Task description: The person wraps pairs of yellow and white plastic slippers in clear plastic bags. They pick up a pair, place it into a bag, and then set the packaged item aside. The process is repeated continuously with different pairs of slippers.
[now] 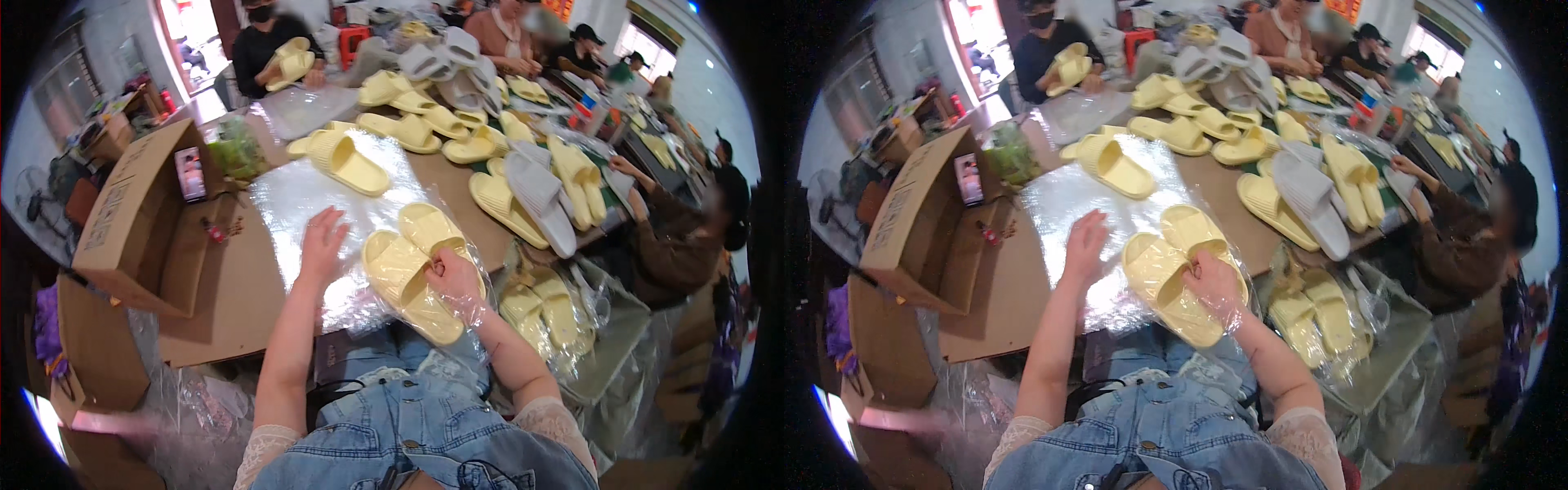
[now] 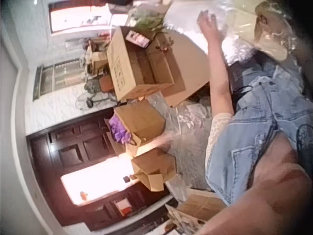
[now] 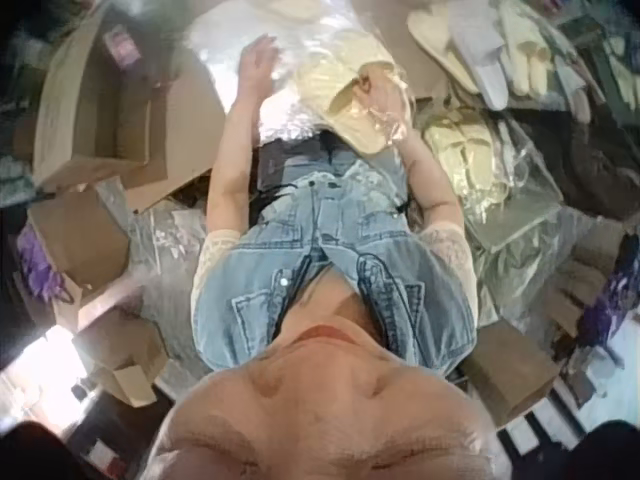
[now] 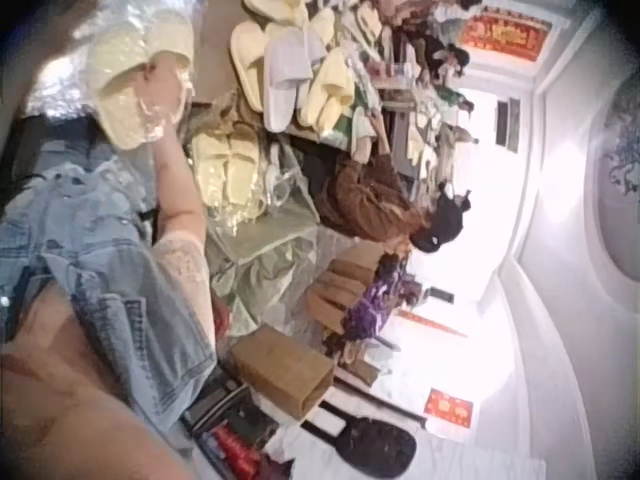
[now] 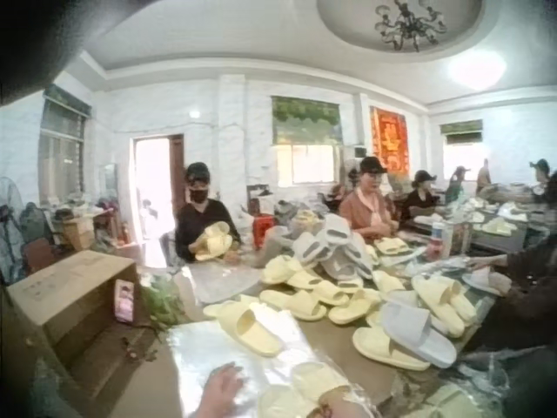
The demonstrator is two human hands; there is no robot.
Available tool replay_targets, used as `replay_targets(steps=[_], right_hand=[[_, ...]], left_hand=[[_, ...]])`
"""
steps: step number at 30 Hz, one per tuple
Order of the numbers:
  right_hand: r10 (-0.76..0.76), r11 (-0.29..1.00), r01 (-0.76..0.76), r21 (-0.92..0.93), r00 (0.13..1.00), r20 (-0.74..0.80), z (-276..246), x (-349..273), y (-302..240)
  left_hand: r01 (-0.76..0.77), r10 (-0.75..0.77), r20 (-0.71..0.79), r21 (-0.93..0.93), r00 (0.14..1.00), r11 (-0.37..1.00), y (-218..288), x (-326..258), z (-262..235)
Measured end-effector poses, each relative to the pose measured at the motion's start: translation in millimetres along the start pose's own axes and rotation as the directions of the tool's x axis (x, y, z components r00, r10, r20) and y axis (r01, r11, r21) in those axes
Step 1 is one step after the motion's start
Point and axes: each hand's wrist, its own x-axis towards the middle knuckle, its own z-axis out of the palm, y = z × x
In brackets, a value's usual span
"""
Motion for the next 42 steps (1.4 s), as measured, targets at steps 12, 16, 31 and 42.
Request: replay_targets(steps=[12, 16, 31, 42], right_hand=[[0.182, 0.783, 0.017, -0.622, 0.950, 0.255, -213, -95, 90], [0.316, 0.622, -0.088, -0.778, 0.937, 0.146, -251, -120, 163], [0.602, 0.662, -0.357, -0.659, 0.777, 0.184, -198, -147, 275], [0.559, 0.762, -0.400, -0.510, 0.804, 0.203, -166, -210, 283]], left_hand=[[-0.101, 0.061, 0.125, 0.339, 0.990, 0.935, -6, 5, -9], [-0.101, 0.056, 0.135, 0.357, 0.989, 0.929, -8, 7, -8], [0.055, -0.068, 0.105, 0.123, 0.992, 0.991, -24, 3, -8], [-0.105, 0.040, 0.213, 0.302, 0.976, 0.947, -21, 15, -5]])
